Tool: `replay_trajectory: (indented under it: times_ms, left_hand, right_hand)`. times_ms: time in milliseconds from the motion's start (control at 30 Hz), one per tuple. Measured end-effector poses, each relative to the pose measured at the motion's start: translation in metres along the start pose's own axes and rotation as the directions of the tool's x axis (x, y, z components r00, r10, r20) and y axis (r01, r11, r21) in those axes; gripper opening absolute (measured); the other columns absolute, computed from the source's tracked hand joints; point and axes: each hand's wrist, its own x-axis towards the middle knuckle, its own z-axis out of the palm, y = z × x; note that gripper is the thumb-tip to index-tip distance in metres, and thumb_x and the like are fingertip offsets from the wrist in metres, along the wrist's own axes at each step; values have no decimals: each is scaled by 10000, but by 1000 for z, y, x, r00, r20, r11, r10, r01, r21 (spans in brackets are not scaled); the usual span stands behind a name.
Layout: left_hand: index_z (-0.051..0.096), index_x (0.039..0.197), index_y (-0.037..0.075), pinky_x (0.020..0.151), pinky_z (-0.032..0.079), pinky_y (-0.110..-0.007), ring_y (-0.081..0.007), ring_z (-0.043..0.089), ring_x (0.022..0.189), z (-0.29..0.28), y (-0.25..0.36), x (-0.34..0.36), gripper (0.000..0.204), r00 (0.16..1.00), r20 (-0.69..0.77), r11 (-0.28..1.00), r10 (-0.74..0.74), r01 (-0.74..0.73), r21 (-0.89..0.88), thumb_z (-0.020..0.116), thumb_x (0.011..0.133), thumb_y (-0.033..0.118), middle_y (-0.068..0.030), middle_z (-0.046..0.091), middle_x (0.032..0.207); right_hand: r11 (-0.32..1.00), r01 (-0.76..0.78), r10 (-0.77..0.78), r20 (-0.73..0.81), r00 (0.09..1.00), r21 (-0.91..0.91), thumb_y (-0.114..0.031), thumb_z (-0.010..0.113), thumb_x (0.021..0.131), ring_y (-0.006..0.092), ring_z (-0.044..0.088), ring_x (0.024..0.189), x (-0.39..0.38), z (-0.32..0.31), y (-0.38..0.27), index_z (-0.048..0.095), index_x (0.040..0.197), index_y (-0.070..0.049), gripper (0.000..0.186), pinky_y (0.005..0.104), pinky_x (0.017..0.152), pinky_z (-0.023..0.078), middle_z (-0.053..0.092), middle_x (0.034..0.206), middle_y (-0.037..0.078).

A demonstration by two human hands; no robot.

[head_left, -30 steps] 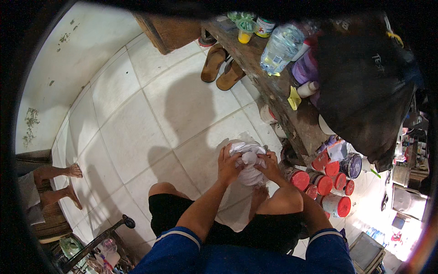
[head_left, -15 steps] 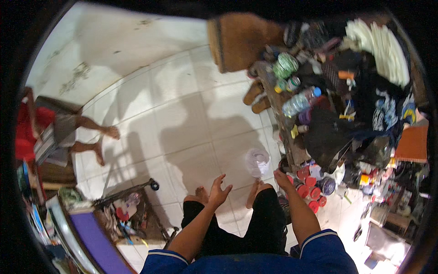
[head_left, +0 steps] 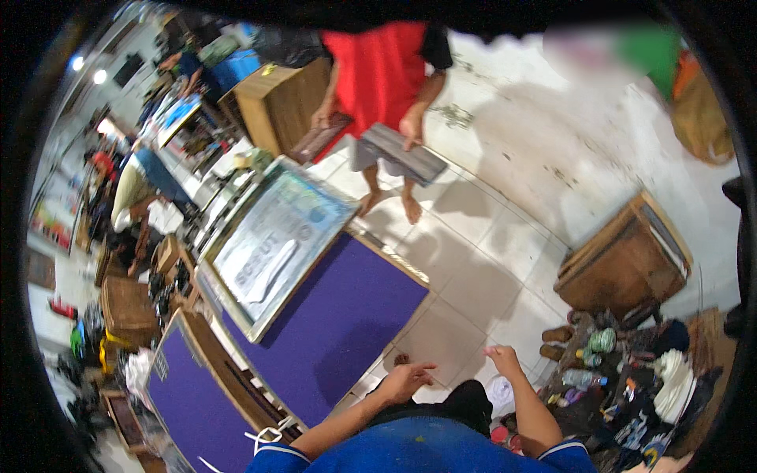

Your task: The person cleans a screen printing frame with a spray and cloth, then applies white ink using a squeegee to print a design onto a purple board. The printed board is handed to a coworker.

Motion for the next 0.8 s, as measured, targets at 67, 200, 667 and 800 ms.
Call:
replay_trajectory:
  times_ms: [67, 200, 667, 800]
  left_hand:
    - [680, 1329, 69, 917, 572, -389, -281, 752, 1037, -32, -3, -34, 334, 978, -207, 996, -15, -4, -91, 628, 1008, 145, -143, 787, 1050]
    - [717, 1276, 83, 766, 571, -371, -228, 730, 811, -84, -28, -97, 278, 837, -544, 997, -65, 32, -70, 616, 1027, 154, -137, 758, 889]
    - [632, 1331, -56, 747, 577, -294, -144, 704, 776, -61, -13, -66, 345, 253, -805, 765, -536, -258, -590, 657, 1029, 109, -67, 731, 877]
    - [636, 1328, -49, 794, 567, -307, -142, 707, 797, -53, 9, -52, 336, 303, -744, 737, -596, -163, -656, 649, 1029, 104, -92, 742, 886]
  right_hand:
    - [991, 110, -112, 21, 993, 82, -300, 605, 1035, 194, 723, 909, 30, -6, -78, 764, 1095, 21, 363, 336, 836, 552, 783, 943, 118]
    - [940, 312, -327, 102, 940, 141, -316, 583, 1068, 171, 707, 874, 88, -4, -215, 744, 971, 35, 398, 323, 845, 541, 764, 884, 88]
    - [777, 13, -332, 392, 858, 629, -516, 684, 989, 164, 593, 1019, 383, 88, -574, 539, 1364, -120, 565, 345, 792, 532, 617, 1173, 38]
    - [657, -162, 30, 190, 981, 736, -616, 848, 771, 252, 523, 1066, 468, 133, -632, 512, 1365, -206, 796, 455, 796, 486, 550, 1247, 51]
